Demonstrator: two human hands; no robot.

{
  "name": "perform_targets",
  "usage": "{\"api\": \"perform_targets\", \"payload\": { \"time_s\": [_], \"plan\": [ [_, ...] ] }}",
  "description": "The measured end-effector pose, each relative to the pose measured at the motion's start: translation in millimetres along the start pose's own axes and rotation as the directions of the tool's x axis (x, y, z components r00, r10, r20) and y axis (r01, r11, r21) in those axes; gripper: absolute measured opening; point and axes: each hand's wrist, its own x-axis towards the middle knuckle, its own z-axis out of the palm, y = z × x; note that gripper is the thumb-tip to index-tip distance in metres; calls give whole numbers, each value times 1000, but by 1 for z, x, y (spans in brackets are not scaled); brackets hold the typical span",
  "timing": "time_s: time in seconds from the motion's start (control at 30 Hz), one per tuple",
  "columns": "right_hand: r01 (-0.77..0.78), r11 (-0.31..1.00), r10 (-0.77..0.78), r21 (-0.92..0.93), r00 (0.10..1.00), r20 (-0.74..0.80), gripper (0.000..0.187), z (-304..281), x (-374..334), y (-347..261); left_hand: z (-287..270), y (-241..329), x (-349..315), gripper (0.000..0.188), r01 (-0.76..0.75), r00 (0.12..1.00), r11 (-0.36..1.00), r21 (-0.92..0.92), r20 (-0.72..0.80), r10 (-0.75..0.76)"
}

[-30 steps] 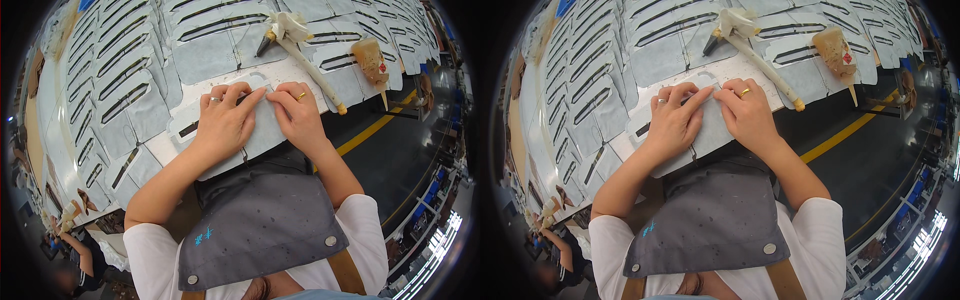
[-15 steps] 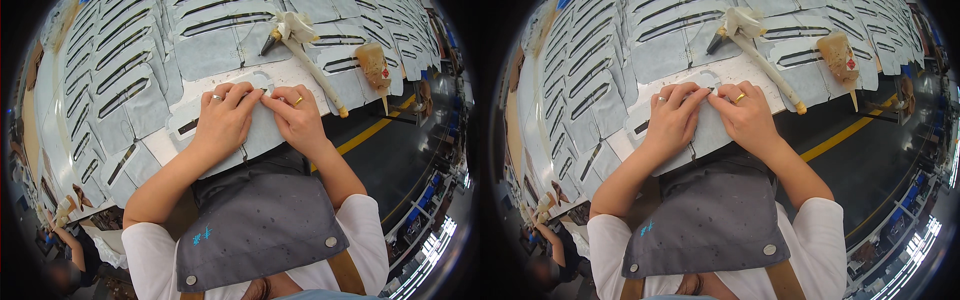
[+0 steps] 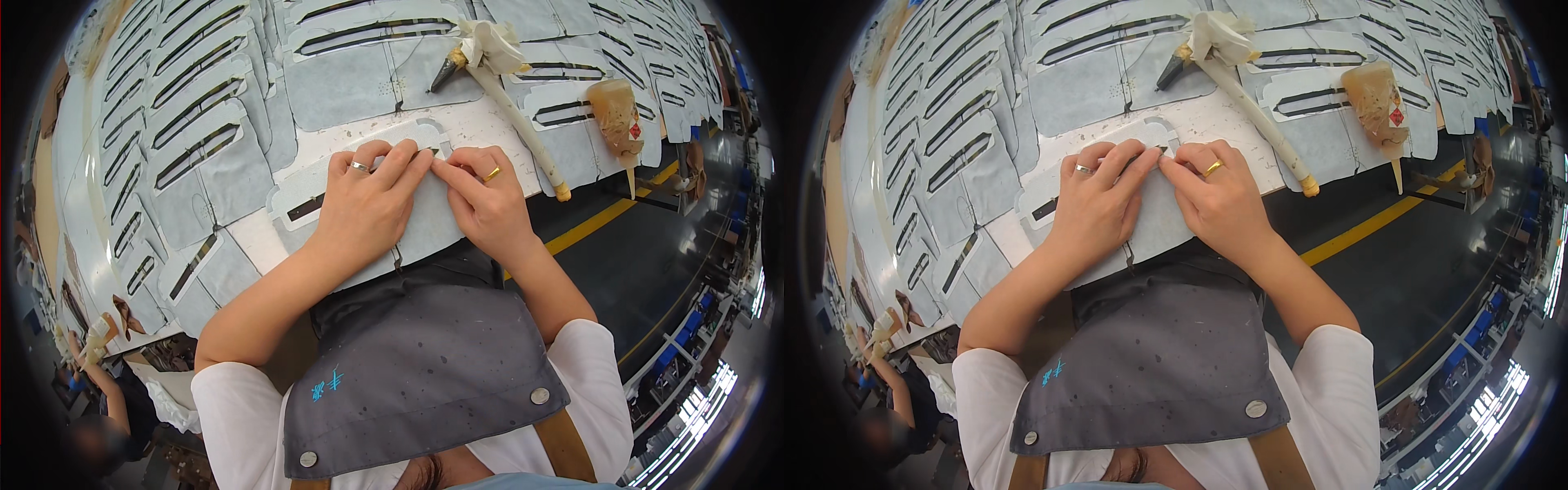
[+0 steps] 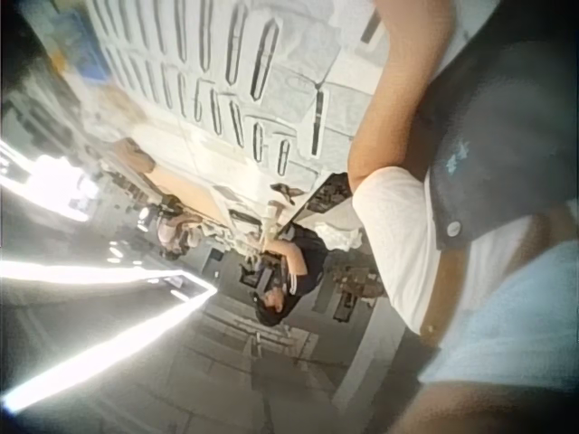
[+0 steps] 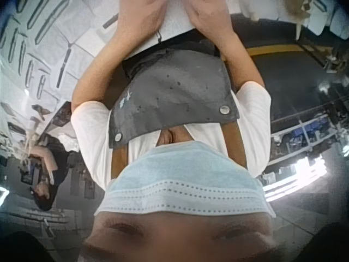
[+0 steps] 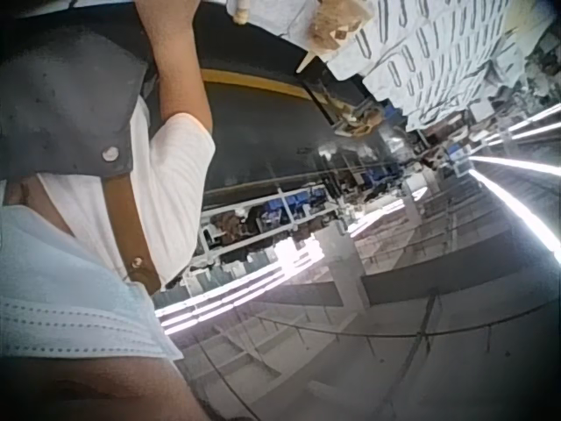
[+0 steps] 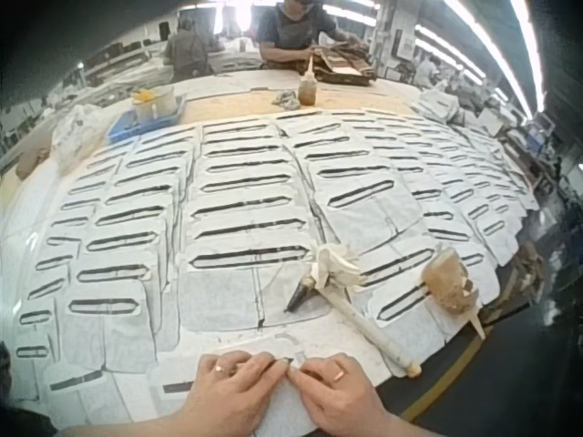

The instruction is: The person assembles small leather pocket components by applying glue with a brush, then folding the edges by hand.

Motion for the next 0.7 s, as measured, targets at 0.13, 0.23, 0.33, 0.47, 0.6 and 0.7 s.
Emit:
{"api": "perform_targets", "payload": {
  "time_s": [0.13,0.23,0.33,0.47,0.6,0.7],
  "plan": [
    [49,999,-48,-24,998,39,32,1,0,1,-2,0,1,57,24,1000,1000,-20,21,-23],
    [69,996,-66,-50,996,60,34,0,0,0,-4,1,1,57,47,998,998,-32,50,-45],
    [102,991,-98,-89,994,51,35,2,0,0,-5,1,5,54,78,995,996,-50,58,-75],
    [126,986,-120,-111,991,60,35,1,0,-1,-7,-10,13,44,149,987,960,-237,91,-131],
    [65,997,-66,-30,998,-17,35,6,-4,2,-5,-13,9,37,101,995,953,-286,51,-90],
    [43,998,-43,-39,999,-5,36,4,-2,-1,-4,-12,7,37,68,997,974,-216,54,-58]
  ]
}}
